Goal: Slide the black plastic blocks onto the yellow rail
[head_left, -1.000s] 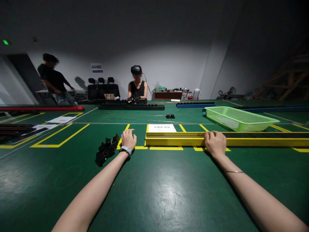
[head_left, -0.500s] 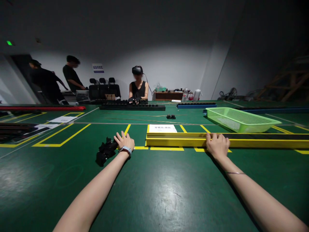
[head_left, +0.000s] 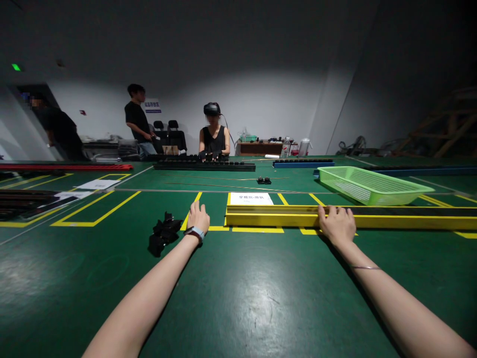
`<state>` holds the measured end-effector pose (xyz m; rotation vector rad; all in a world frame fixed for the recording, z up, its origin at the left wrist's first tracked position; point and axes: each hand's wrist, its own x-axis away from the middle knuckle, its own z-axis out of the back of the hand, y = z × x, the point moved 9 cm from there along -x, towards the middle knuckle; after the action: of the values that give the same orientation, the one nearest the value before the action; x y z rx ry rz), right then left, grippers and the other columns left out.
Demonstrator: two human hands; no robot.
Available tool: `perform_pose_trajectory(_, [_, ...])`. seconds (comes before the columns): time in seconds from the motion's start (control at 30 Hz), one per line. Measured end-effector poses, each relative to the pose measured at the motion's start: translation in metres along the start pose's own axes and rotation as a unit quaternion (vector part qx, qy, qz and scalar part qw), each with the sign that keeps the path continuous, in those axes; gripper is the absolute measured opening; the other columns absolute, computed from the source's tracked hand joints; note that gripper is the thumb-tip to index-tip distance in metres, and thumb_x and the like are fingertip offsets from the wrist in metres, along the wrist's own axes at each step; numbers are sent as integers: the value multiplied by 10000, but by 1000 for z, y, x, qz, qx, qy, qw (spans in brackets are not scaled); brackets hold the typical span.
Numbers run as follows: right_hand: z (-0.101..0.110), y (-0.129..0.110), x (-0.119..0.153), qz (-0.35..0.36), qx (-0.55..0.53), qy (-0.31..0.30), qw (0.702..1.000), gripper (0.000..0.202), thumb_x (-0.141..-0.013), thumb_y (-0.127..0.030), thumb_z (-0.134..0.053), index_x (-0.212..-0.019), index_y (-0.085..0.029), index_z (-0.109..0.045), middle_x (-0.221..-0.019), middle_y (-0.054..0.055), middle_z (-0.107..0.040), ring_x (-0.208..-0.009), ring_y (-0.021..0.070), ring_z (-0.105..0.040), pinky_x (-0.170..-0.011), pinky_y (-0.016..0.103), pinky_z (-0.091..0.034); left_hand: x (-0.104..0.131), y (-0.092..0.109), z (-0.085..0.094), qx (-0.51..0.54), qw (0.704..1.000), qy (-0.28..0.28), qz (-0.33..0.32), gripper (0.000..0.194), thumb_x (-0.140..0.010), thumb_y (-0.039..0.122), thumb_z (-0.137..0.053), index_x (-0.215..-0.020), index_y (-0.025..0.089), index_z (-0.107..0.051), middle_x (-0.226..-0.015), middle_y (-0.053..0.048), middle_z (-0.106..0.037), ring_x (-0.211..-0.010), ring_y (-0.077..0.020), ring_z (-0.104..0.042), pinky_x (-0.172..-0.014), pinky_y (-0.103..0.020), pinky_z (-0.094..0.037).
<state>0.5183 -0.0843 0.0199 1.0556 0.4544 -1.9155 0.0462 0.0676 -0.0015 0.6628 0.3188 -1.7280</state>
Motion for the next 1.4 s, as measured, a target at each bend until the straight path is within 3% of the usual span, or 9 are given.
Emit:
perform_pose_trajectory(0.13, [-1, 0, 0, 2, 1, -1, 1000, 557, -893, -502, -319, -910, -56, -652, -830, 174, -605, -839, 262, -520, -910, 408, -288, 1, -6, -1, 1, 999, 15, 28, 450, -784, 194, -483, -1216, 74, -499, -1361, -221, -386, -1295, -351, -298, -1029, -493, -297])
perform_pose_trajectory(0.27, [-3, -2, 2, 6, -3, -11, 1000, 536, -901, -474, -305, -906, -64, -651, -843, 176, -601, -848, 259, -516, -923, 435, -275, 0, -11, -9, 9, 999, -13, 39, 428, -793, 188, -482, -1205, 75, -498, -1326, -226, -418, -1221, -337, -394, -970, -461, -369])
perform_pose_trajectory(0.43, [-5, -5, 6, 11, -1, -15, 1000, 510, -913, -438, -287, -885, -83, -652, -876, 186, -612, -986, 298, -487, -948, 502, -235, -3, -15, -12, 43, 998, -10, 35, 363, -781, 181, -532, -1139, 115, -518, -1329, -201, -405, -1201, -320, -417, -953, -436, -397])
perform_pose_trajectory(0.7, [-6, -9, 8, 47, -9, -13, 999, 477, -917, -404, -305, -893, -81, -656, -887, 191, -637, -1078, 312, -452, -969, 510, -232, -9, -28, -18, 152, 987, 10, 52, 209, -790, 187, -592, -983, 165, -514, -1077, -108, -561, -1047, -236, -532, -936, -390, -419])
perform_pose_trajectory(1.03, [-9, -8, 7, 56, -9, -5, 998, 473, -910, -392, -318, -841, -84, -670, -859, 185, -647, -1067, 320, -468, -946, 503, -269, -11, -41, -21, 261, 959, -1, 106, 262, -728, 270, -660, -943, 198, -530, -969, -72, -599, -953, -226, -585, -872, -377, -446])
perform_pose_trajectory(1.17, [-12, -7, 8, 52, -11, 1, 999, 481, -915, -391, -303, -837, -83, -664, -858, 180, -642, -1074, 317, -464, -953, 504, -266, -14, -29, -14, 392, 914, 8, 100, 343, -668, 340, -701, -932, 193, -540, -1043, -72, -555, -915, -194, -596, -862, -352, -457])
perform_pose_trajectory(1.3, [-16, -7, 9, 57, -13, 3, 998, 470, -912, -382, -303, -847, -79, -657, -855, 178, -634, -1070, 312, -460, -951, 510, -262, -12, -3, -19, 570, 812, -36, 119, 426, -645, 376, -711, -960, 178, -504, -980, -62, -594, -871, -179, -604, -827, -345, -462])
perform_pose_trajectory(1.4, [-16, -7, 9, 58, 0, 7, 998, 466, -911, -380, -306, -850, -82, -659, -851, 175, -637, -1073, 311, -458, -953, 502, -265, -5, 15, -27, 633, 758, -80, 138, 464, -623, 384, -726, -961, 173, -489, -948, -59, -607, -849, -172, -600, -803, -344, -464])
